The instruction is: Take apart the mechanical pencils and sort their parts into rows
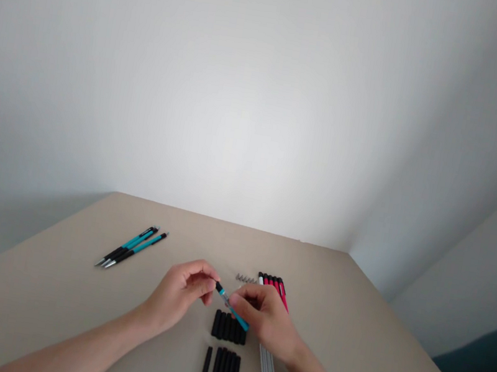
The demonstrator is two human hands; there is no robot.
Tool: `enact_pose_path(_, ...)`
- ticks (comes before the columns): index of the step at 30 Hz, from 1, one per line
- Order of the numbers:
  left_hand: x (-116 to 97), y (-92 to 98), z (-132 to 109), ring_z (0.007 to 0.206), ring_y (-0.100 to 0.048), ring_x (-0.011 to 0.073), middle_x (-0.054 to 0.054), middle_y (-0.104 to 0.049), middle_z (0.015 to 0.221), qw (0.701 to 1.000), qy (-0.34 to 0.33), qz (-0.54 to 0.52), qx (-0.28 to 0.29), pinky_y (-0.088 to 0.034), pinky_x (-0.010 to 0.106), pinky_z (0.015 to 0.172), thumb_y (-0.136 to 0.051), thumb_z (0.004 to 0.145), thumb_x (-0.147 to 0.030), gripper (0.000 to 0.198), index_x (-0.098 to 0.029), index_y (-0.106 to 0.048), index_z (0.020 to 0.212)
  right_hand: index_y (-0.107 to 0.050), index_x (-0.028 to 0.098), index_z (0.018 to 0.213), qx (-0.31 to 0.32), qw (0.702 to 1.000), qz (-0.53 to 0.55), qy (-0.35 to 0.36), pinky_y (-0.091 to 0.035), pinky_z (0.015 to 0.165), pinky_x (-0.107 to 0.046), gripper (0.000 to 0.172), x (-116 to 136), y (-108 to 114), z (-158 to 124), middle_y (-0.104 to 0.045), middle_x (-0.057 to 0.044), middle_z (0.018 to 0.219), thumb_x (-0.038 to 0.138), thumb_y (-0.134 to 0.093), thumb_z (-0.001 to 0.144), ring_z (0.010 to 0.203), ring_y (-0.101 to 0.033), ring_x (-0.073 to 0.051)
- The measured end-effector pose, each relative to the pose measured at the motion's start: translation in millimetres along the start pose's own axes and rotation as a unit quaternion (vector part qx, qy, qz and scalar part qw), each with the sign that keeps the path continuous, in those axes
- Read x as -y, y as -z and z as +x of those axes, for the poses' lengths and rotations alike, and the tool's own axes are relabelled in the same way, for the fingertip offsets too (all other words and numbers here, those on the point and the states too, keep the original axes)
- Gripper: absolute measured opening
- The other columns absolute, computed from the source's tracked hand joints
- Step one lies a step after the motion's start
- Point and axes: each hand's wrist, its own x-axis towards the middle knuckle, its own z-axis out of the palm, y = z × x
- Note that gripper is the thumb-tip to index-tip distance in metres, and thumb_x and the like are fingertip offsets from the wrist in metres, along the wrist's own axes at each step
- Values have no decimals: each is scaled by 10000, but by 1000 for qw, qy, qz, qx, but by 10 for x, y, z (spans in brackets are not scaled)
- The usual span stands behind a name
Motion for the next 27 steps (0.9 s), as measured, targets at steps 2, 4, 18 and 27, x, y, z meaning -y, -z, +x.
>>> enact_pose_path(2,-7,8,-8,589,-586,157,8,-616,590,999,-15,29,-4,-453,263,613,-640,807,-315,161,-155,-647,795,-635,129,656,18,1000,24,-9,-274,482,-211,370,-7,-39,-4,-469,28,559,447,-566,833,518,-378,-85)
enact_pose_path(4,-13,20,-10,606,-585,154,15,-629,659,999,-19,30,-8,-453,258,614,-656,796,-316,166,-160,-654,852,-648,130,670,18,999,26,-18,-268,474,-210,345,-9,-45,-2,-471,30,552,437,-587,814,508,-378,-84)
enact_pose_path(18,120,247,135,580,-509,150,21,-617,718,985,-23,169,-39,-356,224,543,-582,827,-401,271,-159,-695,874,-692,138,677,-286,862,-348,-233,-412,614,-296,249,-356,919,-15,-701,-156,743,335,-574,773,769,-651,-272)
enact_pose_path(27,112,252,127,694,-574,202,49,-673,735,978,-45,202,-30,-402,254,628,-552,829,-391,282,-159,-708,789,-722,125,726,-224,844,-392,-288,-441,645,-273,154,-638,1019,-16,-726,-177,819,177,-577,712,844,-681,-267)
